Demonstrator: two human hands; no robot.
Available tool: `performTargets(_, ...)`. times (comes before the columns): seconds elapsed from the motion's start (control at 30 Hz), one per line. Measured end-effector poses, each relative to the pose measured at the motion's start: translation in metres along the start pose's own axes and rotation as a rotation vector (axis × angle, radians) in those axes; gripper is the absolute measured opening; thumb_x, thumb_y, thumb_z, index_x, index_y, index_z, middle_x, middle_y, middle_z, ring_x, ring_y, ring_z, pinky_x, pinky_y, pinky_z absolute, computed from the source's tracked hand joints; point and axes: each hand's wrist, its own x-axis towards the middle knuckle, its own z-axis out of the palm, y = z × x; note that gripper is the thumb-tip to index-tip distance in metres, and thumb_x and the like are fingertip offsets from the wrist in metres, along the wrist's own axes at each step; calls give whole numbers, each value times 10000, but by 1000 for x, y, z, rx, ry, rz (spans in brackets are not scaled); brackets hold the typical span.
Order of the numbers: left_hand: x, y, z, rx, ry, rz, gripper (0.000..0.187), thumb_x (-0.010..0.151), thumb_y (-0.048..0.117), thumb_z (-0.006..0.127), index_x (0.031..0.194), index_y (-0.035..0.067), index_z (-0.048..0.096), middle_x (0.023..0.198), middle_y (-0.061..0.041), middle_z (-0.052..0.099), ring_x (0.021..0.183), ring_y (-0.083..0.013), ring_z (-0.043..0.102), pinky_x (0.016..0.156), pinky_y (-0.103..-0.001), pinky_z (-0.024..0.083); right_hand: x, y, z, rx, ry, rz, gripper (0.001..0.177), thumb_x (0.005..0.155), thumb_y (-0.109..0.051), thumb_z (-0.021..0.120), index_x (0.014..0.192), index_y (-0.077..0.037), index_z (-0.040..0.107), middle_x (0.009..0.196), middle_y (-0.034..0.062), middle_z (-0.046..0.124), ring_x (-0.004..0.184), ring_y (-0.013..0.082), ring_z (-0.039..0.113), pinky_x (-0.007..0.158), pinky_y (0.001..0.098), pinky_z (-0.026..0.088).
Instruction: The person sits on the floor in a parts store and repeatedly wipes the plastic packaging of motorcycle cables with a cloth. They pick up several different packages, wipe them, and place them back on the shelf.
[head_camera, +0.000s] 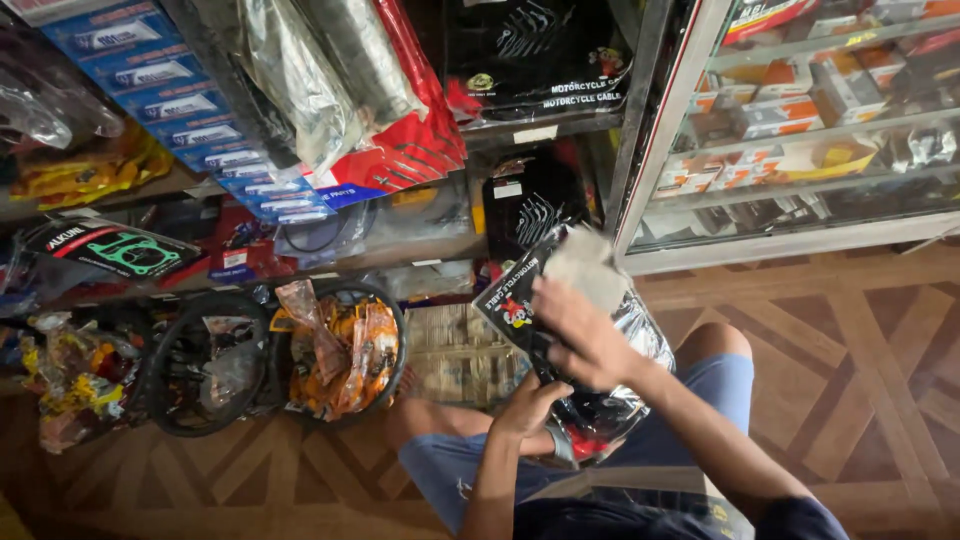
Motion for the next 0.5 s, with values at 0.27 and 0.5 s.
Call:
performTargets(0.27,7,-78,-32,-18,-9,-15,231,839,32,750,1062,50,690,966,-26,622,921,-150,571,843,-312,499,-42,5,0,-76,309,139,391,914,-78,646,1286,42,653,1454,315,546,1301,489,570,1064,533,463)
performTargets(0.5,11,-68,-30,-254,-163,-108,494,861,-25,581,1354,0,555,1166,-79,673,976,-168,594,908,-316,465,-38,-56,-2,-605,440,382,467,857,-86,754,1265,52,573,1434,316,509,1273,491,537,1098,559,448)
